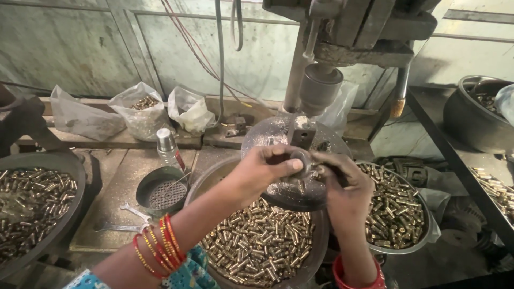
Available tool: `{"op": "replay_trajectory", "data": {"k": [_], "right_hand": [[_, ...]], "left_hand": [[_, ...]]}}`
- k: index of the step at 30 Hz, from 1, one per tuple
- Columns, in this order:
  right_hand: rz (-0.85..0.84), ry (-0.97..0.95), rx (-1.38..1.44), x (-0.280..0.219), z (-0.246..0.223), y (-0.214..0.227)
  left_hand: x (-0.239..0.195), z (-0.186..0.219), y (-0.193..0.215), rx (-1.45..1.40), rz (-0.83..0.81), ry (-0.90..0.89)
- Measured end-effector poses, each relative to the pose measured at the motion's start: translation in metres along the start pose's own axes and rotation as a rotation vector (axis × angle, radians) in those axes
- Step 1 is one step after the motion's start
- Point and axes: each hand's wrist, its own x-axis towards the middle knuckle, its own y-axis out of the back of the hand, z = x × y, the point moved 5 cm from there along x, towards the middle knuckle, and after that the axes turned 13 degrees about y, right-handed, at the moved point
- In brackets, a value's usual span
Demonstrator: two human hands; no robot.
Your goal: The operator is feeding small brass metal components into a vertical press machine for processing.
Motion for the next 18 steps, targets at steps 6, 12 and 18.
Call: {"op": "replay_trajectory", "data": {"k": [6, 12, 18], "right_hand": [[0.051, 0.031, -0.152, -0.001, 0.0, -0.001], [0.037, 0.1, -0.221, -0.004, 0.0, -0.003], [0.049, 0.063, -0.301, 0.0, 0.008, 0.004]], "left_hand": [[-0.013, 0.042, -0.006, 0.673, 0.402, -0.338], [0.001, 0.033, -0.006, 0.857, 0.528, -0.542], [0.004, 0.047, -0.004, 0.979, 0.617, -0.519]]}}
